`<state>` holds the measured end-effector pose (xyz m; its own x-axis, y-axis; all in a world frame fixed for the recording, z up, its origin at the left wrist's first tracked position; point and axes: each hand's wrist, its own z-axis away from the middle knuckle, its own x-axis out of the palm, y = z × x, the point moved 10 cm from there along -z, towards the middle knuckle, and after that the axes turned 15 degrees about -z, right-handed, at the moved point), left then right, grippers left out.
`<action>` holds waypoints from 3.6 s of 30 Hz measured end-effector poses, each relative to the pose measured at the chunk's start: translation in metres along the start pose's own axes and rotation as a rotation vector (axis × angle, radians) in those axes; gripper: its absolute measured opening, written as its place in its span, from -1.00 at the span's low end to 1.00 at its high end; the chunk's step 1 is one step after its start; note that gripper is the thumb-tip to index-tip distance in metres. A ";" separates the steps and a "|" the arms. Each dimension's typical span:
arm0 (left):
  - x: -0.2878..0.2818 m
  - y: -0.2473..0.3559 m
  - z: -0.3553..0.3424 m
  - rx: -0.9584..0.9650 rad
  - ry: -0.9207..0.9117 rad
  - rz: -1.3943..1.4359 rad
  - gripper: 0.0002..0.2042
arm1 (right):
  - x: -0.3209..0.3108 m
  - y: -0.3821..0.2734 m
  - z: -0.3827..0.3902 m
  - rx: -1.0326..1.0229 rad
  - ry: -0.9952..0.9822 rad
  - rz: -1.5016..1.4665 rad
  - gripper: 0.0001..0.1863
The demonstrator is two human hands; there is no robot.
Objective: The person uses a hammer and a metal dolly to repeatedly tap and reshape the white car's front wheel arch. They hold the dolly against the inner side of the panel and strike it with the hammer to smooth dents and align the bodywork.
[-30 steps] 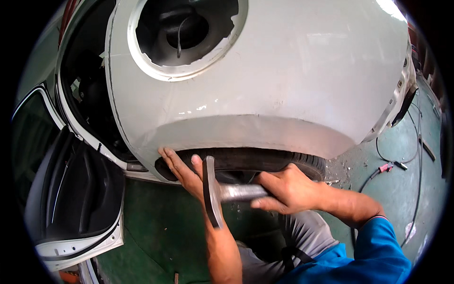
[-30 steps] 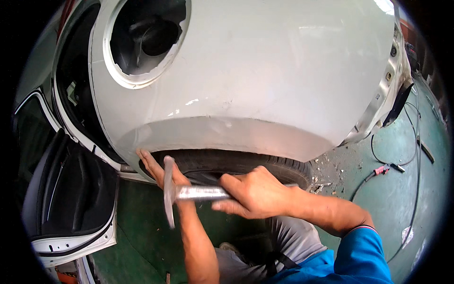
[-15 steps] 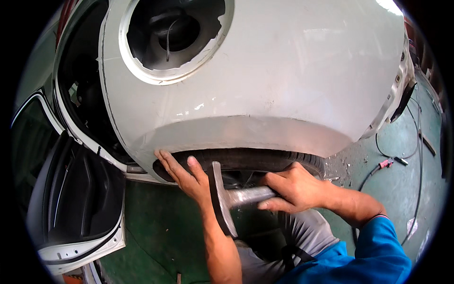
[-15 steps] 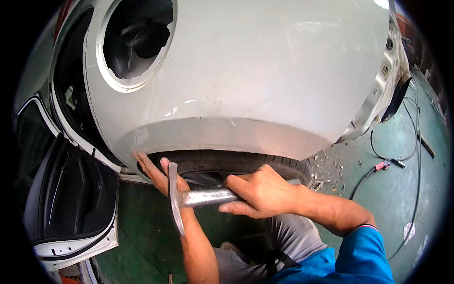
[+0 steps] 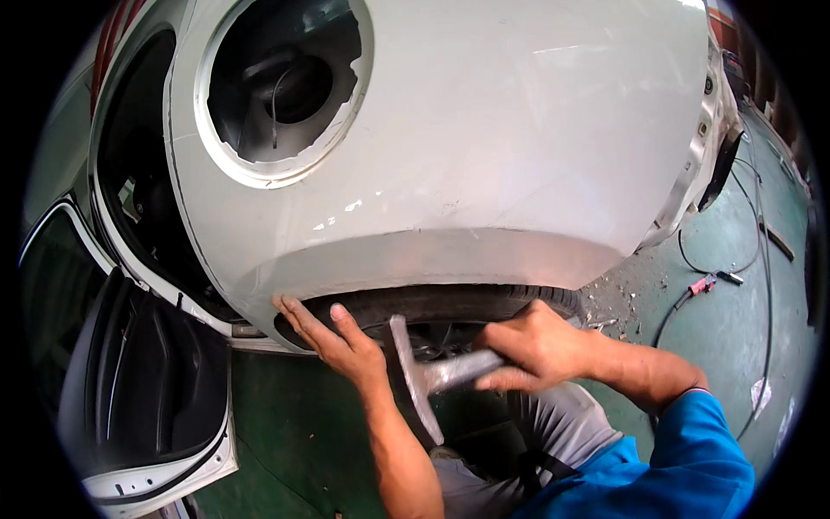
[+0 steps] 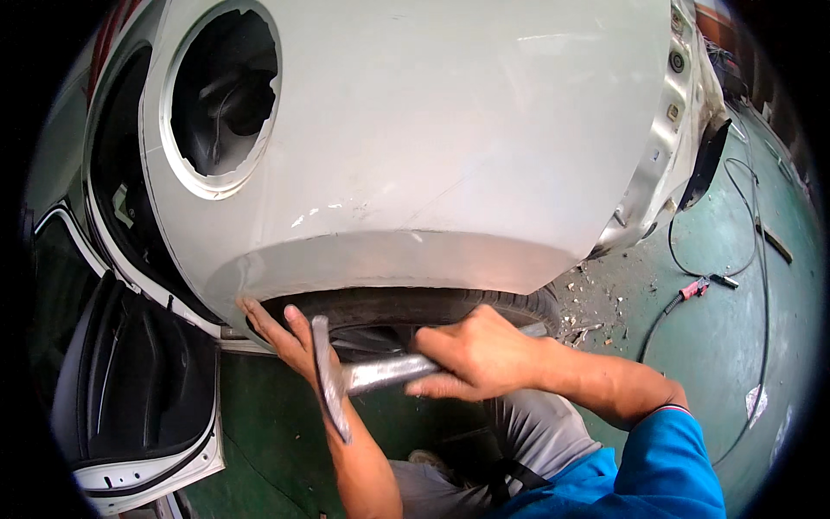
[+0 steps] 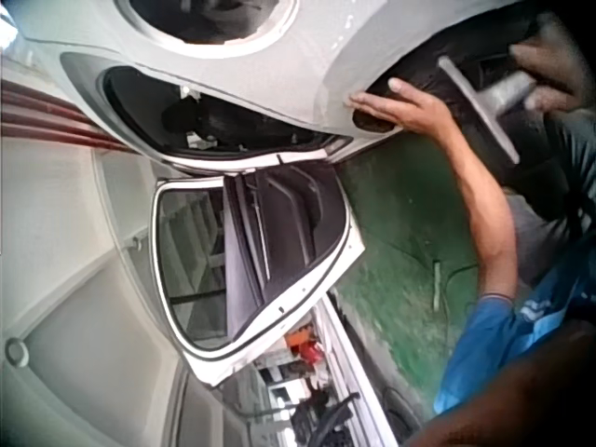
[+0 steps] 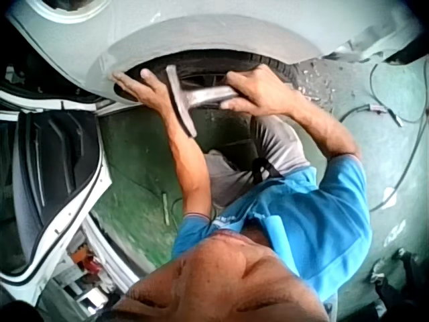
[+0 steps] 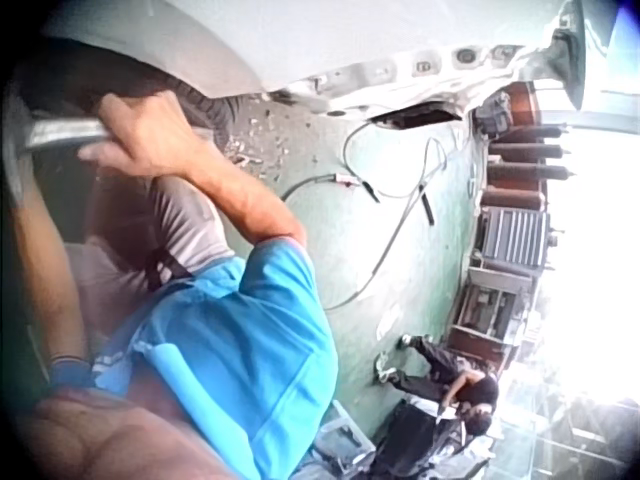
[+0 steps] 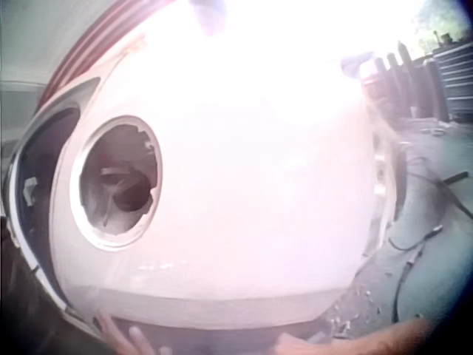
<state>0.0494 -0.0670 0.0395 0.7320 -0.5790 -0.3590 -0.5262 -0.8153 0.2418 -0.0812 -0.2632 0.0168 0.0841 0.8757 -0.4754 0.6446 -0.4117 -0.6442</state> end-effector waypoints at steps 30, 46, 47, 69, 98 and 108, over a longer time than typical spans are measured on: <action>0.004 0.189 0.056 0.590 -0.043 -0.067 -0.39 | -0.061 -0.010 0.125 0.114 0.354 -0.210 -0.53; -0.001 0.143 0.056 0.332 -0.052 -0.087 -0.39 | -0.036 -0.015 0.057 0.063 0.278 -0.164 -0.54; 0.001 0.139 0.056 0.332 -0.075 -0.096 -0.36 | -0.035 -0.018 0.051 0.048 0.252 -0.154 -0.54; -0.004 0.209 -0.003 0.438 -0.053 -0.090 -0.24 | -0.077 -0.010 0.107 0.230 0.558 -0.553 -0.53; 0.007 0.184 0.056 0.287 -0.088 0.226 -0.55 | -0.084 -0.113 -0.012 -0.011 0.081 0.647 -0.58; 0.006 0.184 0.055 0.291 -0.059 0.239 -0.56 | -0.091 -0.099 -0.006 0.080 0.045 0.644 -0.56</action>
<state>-0.0667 -0.2198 0.0317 0.5523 -0.7438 -0.3765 -0.7860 -0.6151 0.0622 -0.1481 -0.3003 0.1274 0.4676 0.4566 -0.7569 0.3960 -0.8737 -0.2825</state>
